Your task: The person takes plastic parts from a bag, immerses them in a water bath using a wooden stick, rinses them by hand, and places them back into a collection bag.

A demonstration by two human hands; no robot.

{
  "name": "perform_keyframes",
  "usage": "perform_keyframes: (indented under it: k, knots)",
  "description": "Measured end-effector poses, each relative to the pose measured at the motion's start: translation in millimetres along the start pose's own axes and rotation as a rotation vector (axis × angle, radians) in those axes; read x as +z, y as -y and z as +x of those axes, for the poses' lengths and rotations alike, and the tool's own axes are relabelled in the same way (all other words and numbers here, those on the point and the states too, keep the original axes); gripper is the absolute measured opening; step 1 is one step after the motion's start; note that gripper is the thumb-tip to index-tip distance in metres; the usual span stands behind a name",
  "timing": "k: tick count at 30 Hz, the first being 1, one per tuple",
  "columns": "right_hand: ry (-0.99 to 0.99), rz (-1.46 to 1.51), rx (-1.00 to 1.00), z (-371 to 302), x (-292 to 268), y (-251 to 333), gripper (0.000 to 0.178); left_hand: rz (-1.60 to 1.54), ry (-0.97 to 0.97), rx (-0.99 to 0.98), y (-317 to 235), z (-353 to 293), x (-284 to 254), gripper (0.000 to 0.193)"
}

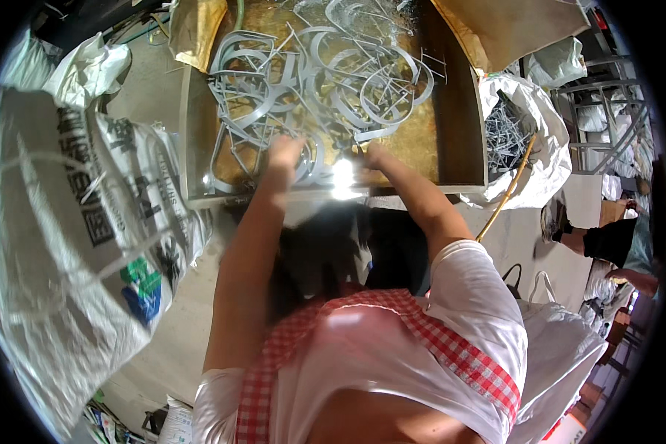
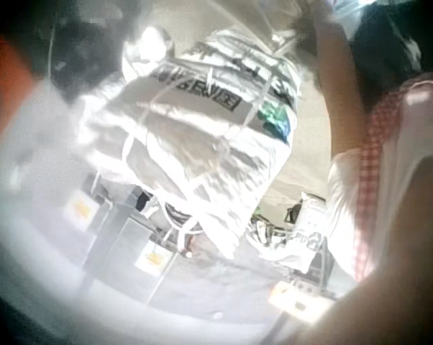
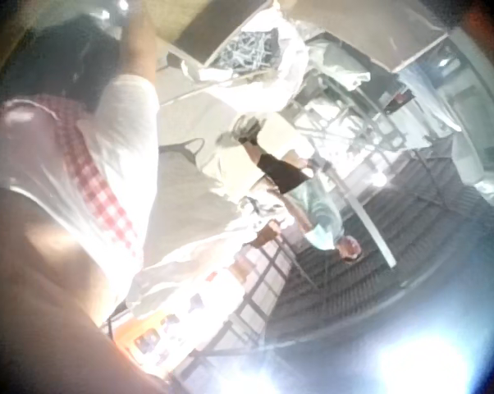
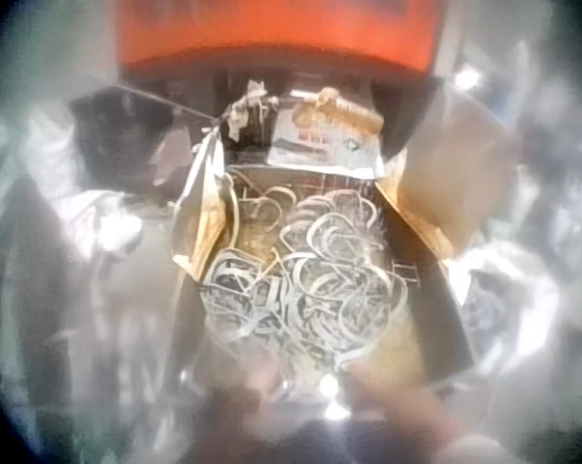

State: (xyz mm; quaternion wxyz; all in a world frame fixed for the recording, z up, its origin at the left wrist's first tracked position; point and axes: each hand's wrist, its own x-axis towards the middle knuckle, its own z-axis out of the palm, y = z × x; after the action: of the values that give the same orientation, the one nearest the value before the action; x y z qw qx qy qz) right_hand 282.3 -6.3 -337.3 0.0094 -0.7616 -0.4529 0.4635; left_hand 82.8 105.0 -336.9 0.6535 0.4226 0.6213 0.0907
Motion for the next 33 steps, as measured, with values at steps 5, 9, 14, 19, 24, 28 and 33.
perform_keyframes:
  k: [5,9,14,19,24,28,33]
  knots:
    - [0.109,0.23,0.159,92,50,-101,0.045,0.188,0.141,0.03,47,34,41,0.044]
    - [0.156,0.711,0.157,104,65,-81,0.035,0.486,0.063,-0.051,90,72,50,0.075]
    - [0.107,0.987,0.29,94,58,-55,0.035,0.645,0.048,0.241,75,62,51,0.09]
    - [0.115,1.327,0.208,65,27,-5,0.023,0.446,0.268,0.24,98,96,12,0.073]
    - [-0.036,1.564,-0.009,25,-27,0,0.021,-0.062,0.289,0.33,16,33,40,0.063]
    - [-0.118,1.594,-0.308,-44,-70,49,0.029,-0.136,0.271,0.51,-49,-40,41,0.065]
    - [-0.252,1.386,-0.651,-90,-89,83,0.04,-0.121,0.194,0.968,-73,-79,41,0.074]
